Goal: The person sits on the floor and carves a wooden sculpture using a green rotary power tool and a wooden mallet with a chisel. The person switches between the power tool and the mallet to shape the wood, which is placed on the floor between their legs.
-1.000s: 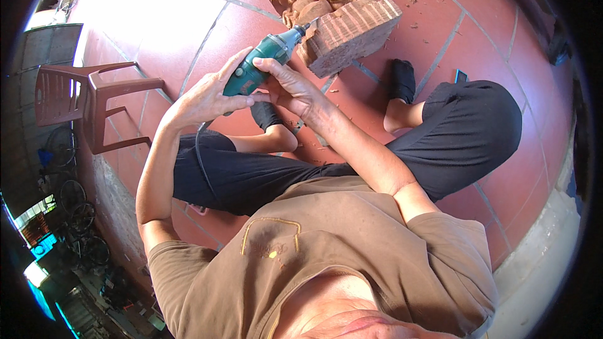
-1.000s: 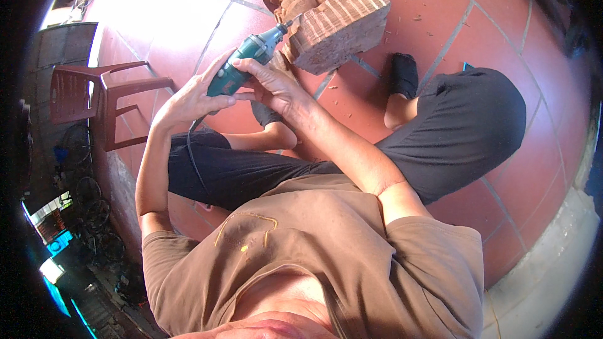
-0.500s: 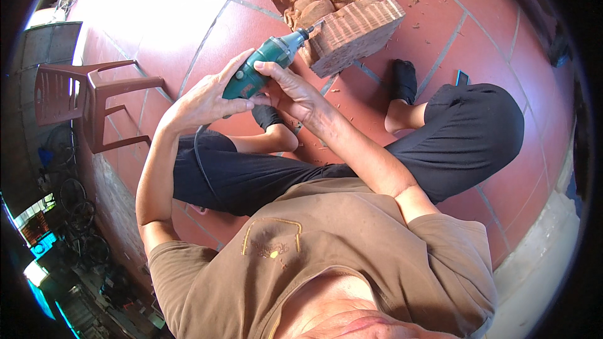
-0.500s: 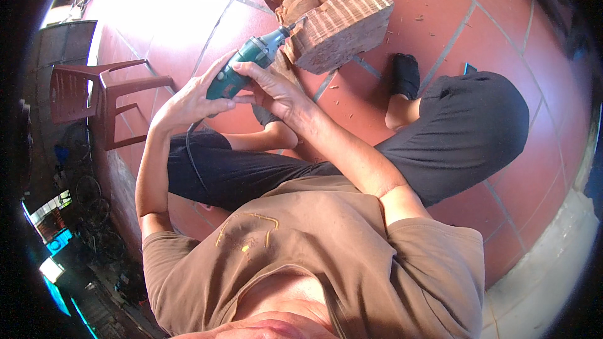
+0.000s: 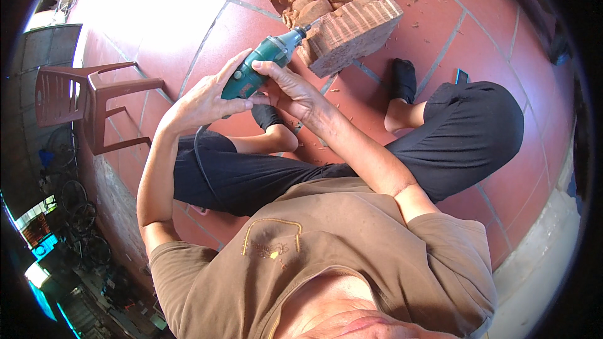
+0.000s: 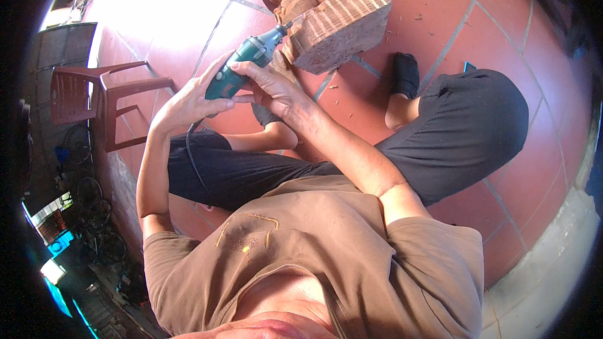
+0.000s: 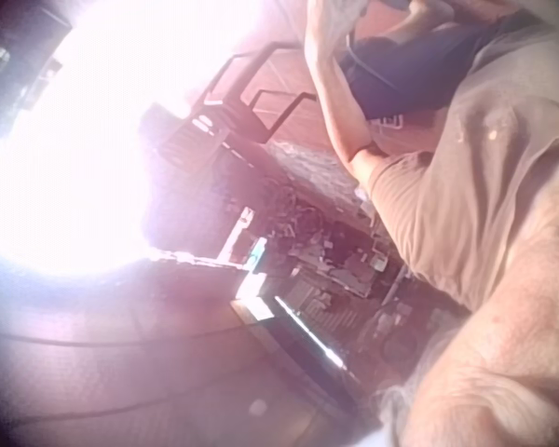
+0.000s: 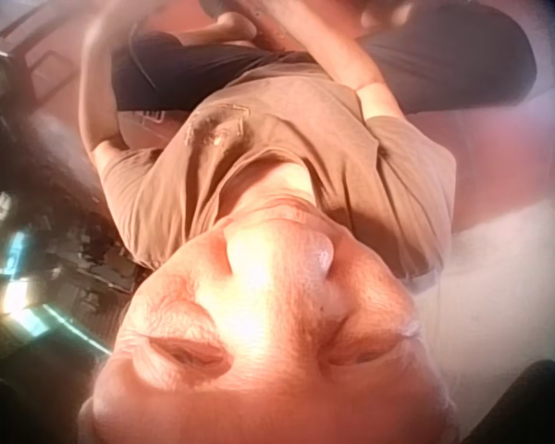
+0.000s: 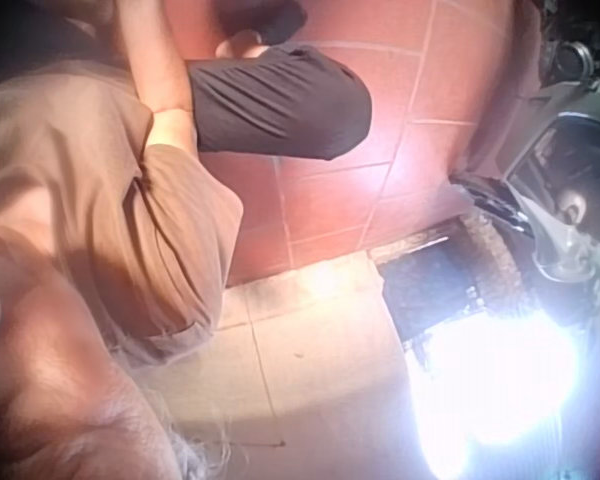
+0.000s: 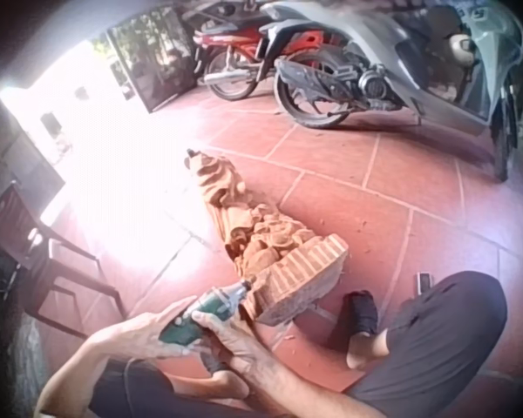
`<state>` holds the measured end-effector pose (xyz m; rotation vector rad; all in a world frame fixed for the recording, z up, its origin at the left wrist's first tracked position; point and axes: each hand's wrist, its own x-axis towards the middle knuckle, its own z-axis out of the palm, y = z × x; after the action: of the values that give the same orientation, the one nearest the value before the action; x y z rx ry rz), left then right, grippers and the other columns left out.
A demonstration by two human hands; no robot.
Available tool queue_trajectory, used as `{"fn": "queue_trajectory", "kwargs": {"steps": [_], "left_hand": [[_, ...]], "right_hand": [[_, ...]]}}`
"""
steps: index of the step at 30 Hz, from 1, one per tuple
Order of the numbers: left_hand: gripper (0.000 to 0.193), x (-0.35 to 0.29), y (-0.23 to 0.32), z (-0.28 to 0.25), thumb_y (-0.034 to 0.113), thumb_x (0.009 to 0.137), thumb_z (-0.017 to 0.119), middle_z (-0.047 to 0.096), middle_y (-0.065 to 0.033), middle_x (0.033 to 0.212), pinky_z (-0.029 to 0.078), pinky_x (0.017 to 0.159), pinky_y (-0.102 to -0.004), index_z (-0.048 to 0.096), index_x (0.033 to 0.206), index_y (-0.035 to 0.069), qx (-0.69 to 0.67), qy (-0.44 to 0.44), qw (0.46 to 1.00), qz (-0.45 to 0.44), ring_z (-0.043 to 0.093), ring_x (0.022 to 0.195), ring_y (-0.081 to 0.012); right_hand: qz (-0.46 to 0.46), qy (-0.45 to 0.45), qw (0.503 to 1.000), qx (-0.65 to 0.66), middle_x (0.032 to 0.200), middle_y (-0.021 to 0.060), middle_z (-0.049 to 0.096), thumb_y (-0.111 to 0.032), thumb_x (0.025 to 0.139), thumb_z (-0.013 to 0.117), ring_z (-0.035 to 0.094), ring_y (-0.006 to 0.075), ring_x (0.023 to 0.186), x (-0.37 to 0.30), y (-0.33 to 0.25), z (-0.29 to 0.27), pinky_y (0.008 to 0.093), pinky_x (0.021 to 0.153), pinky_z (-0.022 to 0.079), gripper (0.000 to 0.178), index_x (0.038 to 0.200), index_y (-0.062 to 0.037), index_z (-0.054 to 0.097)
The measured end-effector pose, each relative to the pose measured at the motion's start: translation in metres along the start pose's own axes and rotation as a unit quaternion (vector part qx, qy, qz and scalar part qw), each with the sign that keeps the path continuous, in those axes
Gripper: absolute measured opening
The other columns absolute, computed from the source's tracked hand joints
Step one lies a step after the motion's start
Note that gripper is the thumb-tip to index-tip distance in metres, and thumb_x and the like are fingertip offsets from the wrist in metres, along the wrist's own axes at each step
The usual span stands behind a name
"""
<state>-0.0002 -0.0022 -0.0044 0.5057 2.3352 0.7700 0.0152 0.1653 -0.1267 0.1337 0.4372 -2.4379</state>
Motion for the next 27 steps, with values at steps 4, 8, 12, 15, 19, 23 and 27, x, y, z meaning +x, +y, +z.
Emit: {"fn": "queue_trajectory", "kwargs": {"steps": [4, 8, 12, 15, 19, 23, 27], "left_hand": [[0.089, 0.001, -0.011, 0.002, 0.024, 0.082, 0.076, 0.063, -0.0269, 0.107, 0.049, 0.086, -0.0458, 0.022, 0.153, 0.014, 0.024, 0.018, 0.998, 0.046, 0.065, 0.096, -0.0398], [0.088, 0.003, -0.016, 0.003, 0.023, 0.083, 0.075, 0.063, -0.0242, 0.099, 0.050, 0.080, -0.0447, 0.022, 0.153, 0.014, 0.020, 0.019, 0.999, 0.037, 0.066, 0.086, -0.0363], [0.087, 0.000, -0.008, 0.003, 0.024, 0.083, 0.075, 0.063, -0.0238, 0.097, 0.050, 0.078, -0.0444, 0.023, 0.153, 0.014, 0.027, 0.017, 0.999, 0.006, 0.065, 0.084, -0.0356], [0.087, 0.000, -0.011, 0.005, 0.024, 0.084, 0.075, 0.064, -0.0252, 0.100, 0.050, 0.078, -0.0448, 0.023, 0.153, 0.014, 0.041, 0.032, 0.997, 0.048, 0.066, 0.086, -0.0372], [0.088, 0.001, -0.002, 0.001, 0.025, 0.083, 0.075, 0.064, -0.0269, 0.106, 0.050, 0.083, -0.0457, 0.023, 0.153, 0.014, 0.027, 0.008, 1.000, 0.013, 0.066, 0.093, -0.0398], [0.089, 0.000, -0.005, 0.002, 0.025, 0.083, 0.076, 0.063, -0.0275, 0.109, 0.050, 0.087, -0.0461, 0.022, 0.153, 0.014, 0.029, 0.012, 0.999, 0.006, 0.065, 0.099, -0.0410], [0.090, -0.001, -0.005, 0.002, 0.024, 0.083, 0.076, 0.063, -0.0278, 0.112, 0.049, 0.089, -0.0462, 0.021, 0.154, 0.014, 0.026, 0.015, 0.999, 0.022, 0.064, 0.102, -0.0417]], "right_hand": [[-0.002, -0.009, 1.000, 0.005, 0.103, 0.0028, 0.067, -0.024, 0.089, 0.071, 0.064, 0.0162, 0.101, 0.001, 0.001, -0.001, 0.0414, 0.087, 0.057, 0.028, 0.112, -0.0111, 0.062], [0.011, -0.004, 1.000, 0.008, 0.103, 0.0032, 0.067, -0.024, 0.089, 0.071, 0.064, 0.0164, 0.100, 0.005, 0.000, -0.005, 0.0415, 0.086, 0.057, 0.028, 0.111, -0.0109, 0.062], [0.008, -0.002, 1.000, -0.004, 0.103, 0.0035, 0.067, -0.024, 0.089, 0.071, 0.064, 0.0170, 0.100, 0.002, -0.001, -0.002, 0.0417, 0.086, 0.057, 0.029, 0.112, -0.0102, 0.062], [0.004, -0.004, 1.000, -0.004, 0.103, 0.0034, 0.067, -0.024, 0.089, 0.071, 0.063, 0.0173, 0.101, 0.000, -0.001, 0.001, 0.0418, 0.087, 0.057, 0.029, 0.112, -0.0099, 0.061], [0.004, -0.003, 1.000, -0.002, 0.105, 0.0030, 0.066, -0.024, 0.089, 0.071, 0.063, 0.0172, 0.101, 0.002, -0.001, -0.001, 0.0419, 0.087, 0.057, 0.029, 0.112, -0.0102, 0.062], [0.003, -0.003, 1.000, -0.006, 0.105, 0.0023, 0.066, -0.024, 0.089, 0.071, 0.063, 0.0166, 0.101, 0.000, -0.001, 0.000, 0.0418, 0.087, 0.057, 0.028, 0.112, -0.0106, 0.061], [-0.004, 0.000, 1.000, 0.002, 0.104, 0.0016, 0.065, -0.024, 0.089, 0.071, 0.063, 0.0160, 0.101, 0.000, 0.001, -0.002, 0.0418, 0.086, 0.057, 0.029, 0.112, -0.0111, 0.061]]}}
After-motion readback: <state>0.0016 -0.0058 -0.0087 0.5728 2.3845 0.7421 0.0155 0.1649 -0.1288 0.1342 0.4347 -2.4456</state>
